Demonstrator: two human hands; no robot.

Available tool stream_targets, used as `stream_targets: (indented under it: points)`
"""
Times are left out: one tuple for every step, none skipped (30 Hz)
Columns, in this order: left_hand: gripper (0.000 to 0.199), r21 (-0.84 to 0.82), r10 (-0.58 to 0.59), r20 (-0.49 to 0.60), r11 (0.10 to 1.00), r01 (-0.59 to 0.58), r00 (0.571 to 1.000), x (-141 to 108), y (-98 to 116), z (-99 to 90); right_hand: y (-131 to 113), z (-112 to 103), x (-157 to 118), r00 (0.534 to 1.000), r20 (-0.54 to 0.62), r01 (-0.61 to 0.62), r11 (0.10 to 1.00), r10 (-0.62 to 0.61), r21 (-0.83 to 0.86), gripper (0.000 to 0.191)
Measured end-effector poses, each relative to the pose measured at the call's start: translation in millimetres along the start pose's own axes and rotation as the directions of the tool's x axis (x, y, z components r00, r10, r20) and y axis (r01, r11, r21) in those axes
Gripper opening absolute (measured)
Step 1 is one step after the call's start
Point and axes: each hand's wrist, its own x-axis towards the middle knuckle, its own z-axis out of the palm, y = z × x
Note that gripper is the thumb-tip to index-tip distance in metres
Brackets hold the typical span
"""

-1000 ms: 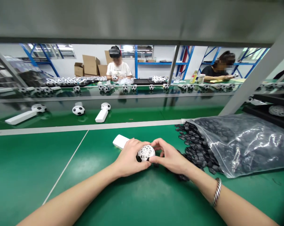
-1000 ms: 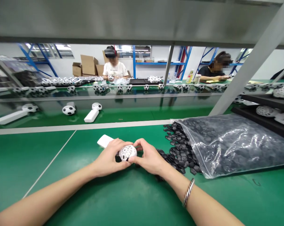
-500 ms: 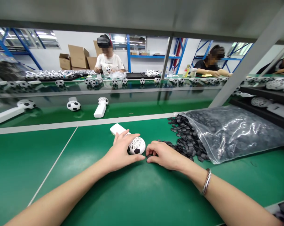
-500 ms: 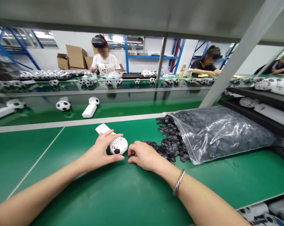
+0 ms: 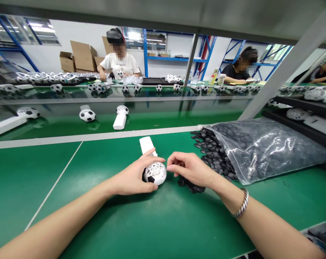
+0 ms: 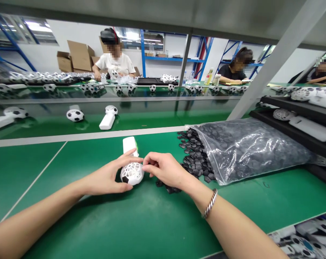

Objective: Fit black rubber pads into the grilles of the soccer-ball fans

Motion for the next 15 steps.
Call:
stream_targets:
  points:
    - [0.068, 0.0, 0.01, 0.001, 1.0, -0.01, 1.0, 0.2, -0.9, -0.1, -0.8, 0.4, -0.1, 1.0, 0.022, -0.003, 0.998, 0.002, 0.069, 0.01]
    - [0.067, 0.001, 0.024, 0.005, 1.0, -0.024, 1.0, 0.4, -2.1, -0.5, -1.6, 0.7, -0.1, 0.999, 0.036, 0.0, 0.994, -0.004, 0.108, 0.013]
    - [0.067, 0.002, 0.04, 0.01, 0.999, -0.04, 0.999, 0.6, -3.6, -0.9, -2.3, 0.8, -0.2, 0.999, 0.039, 0.02, 0.994, -0.024, 0.11, 0.015]
    - [0.067, 0.003, 0.056, 0.016, 0.998, -0.056, 0.998, 0.7, -4.9, -1.4, -3.0, 0.7, -0.2, 0.998, 0.024, 0.059, 0.996, -0.061, 0.074, 0.015]
    - [0.067, 0.006, 0.069, 0.018, 0.998, -0.069, 0.997, 0.8, -6.2, -1.8, -3.7, 0.4, -0.2, 0.993, -0.002, 0.114, 0.993, -0.114, 0.009, 0.013]
    - [0.066, 0.009, 0.08, 0.021, 0.997, -0.08, 0.997, 0.8, -7.1, -2.1, -4.3, 0.1, -0.2, 0.984, -0.032, 0.174, 0.982, -0.177, -0.067, 0.01]
    - [0.066, 0.012, 0.087, 0.024, 0.996, -0.087, 0.996, 0.7, -7.8, -2.2, -4.7, -0.3, -0.2, 0.971, -0.056, 0.223, 0.966, -0.232, -0.133, 0.01]
    - [0.067, 0.014, 0.088, 0.028, 0.996, -0.089, 0.996, 0.6, -8.2, -2.3, -5.0, -0.7, -0.2, 0.96, -0.074, 0.253, 0.953, -0.268, -0.169, 0.01]
    - [0.067, 0.015, 0.086, 0.029, 0.996, -0.086, 0.996, 0.4, -8.4, -2.3, -5.1, -1.0, -0.2, 0.957, -0.085, 0.26, 0.951, -0.277, -0.169, 0.011]
    - [0.068, 0.015, 0.079, 0.028, 0.997, -0.08, 0.996, 0.2, -8.5, -2.3, -5.1, -1.4, -0.3, 0.959, -0.095, 0.253, 0.957, -0.268, -0.144, 0.013]
    - [0.069, 0.016, 0.071, 0.027, 0.997, -0.071, 0.997, 0.1, -8.5, -2.3, -5.1, -1.8, -0.4, 0.961, -0.103, 0.244, 0.962, -0.256, -0.12, 0.014]
    - [0.07, 0.017, 0.065, 0.025, 0.998, -0.066, 0.998, 0.0, -8.5, -2.3, -5.2, -2.2, -0.5, 0.962, -0.107, 0.241, 0.964, -0.253, -0.11, 0.014]
    - [0.069, 0.017, 0.066, 0.024, 0.998, -0.066, 0.998, -0.1, -8.3, -2.3, -5.3, -2.7, -0.8, 0.959, -0.104, 0.252, 0.96, -0.265, -0.121, 0.013]
    - [0.068, 0.017, 0.072, 0.024, 0.997, -0.073, 0.997, -0.1, -8.0, -2.3, -5.7, -3.3, -1.1, 0.952, -0.094, 0.275, 0.95, -0.291, -0.148, 0.012]
    - [0.067, 0.015, 0.082, 0.024, 0.996, -0.082, 0.996, -0.1, -7.5, -2.1, -6.2, -3.9, -1.5, 0.945, -0.071, 0.302, 0.935, -0.319, -0.184, 0.01]
